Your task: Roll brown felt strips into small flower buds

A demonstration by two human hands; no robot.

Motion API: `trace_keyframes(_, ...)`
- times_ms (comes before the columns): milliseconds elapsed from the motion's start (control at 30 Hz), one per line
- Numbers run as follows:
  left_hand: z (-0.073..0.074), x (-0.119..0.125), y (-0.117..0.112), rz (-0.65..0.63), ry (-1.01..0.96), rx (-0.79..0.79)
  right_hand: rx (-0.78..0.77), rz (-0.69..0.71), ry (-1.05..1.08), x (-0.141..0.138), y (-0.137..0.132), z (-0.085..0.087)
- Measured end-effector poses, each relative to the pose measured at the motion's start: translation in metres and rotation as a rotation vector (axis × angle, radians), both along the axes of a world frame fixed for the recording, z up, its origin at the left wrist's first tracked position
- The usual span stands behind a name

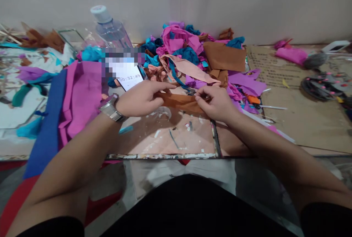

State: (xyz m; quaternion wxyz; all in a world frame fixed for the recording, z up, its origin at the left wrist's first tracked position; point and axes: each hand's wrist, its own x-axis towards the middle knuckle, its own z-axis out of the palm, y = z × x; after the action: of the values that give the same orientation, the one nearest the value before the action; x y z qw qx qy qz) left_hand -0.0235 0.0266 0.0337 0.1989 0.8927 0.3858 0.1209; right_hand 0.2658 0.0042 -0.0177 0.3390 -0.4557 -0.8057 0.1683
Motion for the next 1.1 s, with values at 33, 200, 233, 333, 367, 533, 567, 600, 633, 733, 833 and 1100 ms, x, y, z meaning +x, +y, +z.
trace_keyframes(33, -0.001, 0.002, -0.002, -0.021, 0.007, 0.010, 0.007, 0.026, -0.010, -0.002, -0.002, 0.000)
trace_keyframes(200, -0.004, 0.016, -0.013, -0.110, 0.132, 0.048, 0.048, 0.173, -0.026, -0.016, -0.014, -0.002)
trace_keyframes(233, -0.005, 0.019, -0.015, -0.130, 0.148, 0.017, 0.046, 0.191, -0.030, -0.019, -0.016, -0.002)
trace_keyframes(333, -0.003, 0.024, -0.020, -0.176, 0.135, -0.105, 0.023, 0.224, -0.033, -0.024, -0.021, -0.002)
trace_keyframes(367, -0.002, 0.025, -0.020, -0.188, 0.121, -0.142, 0.013, 0.234, -0.033, -0.025, -0.023, -0.002)
trace_keyframes(533, 0.001, 0.024, -0.019, -0.198, 0.040, -0.273, 0.003, 0.269, -0.028, -0.026, -0.025, -0.001)
trace_keyframes(567, 0.000, 0.024, -0.018, -0.200, 0.025, -0.305, 0.005, 0.270, -0.025, -0.027, -0.025, -0.001)
trace_keyframes(600, 0.000, 0.023, -0.017, -0.202, 0.011, -0.337, 0.006, 0.271, -0.021, -0.027, -0.026, -0.002)
trace_keyframes(633, -0.001, 0.022, -0.016, -0.203, 0.001, -0.367, 0.008, 0.273, -0.016, -0.027, -0.026, -0.002)
trace_keyframes(733, -0.002, 0.022, -0.017, -0.205, -0.012, -0.429, 0.023, 0.283, 0.003, -0.027, -0.028, -0.001)
trace_keyframes(833, 0.000, 0.022, -0.019, -0.203, -0.029, -0.490, 0.044, 0.296, 0.035, -0.027, -0.030, 0.001)
trace_keyframes(1100, 0.002, 0.013, -0.009, -0.261, -0.002, -0.672, 0.027, 0.300, -0.001, -0.025, -0.027, -0.001)
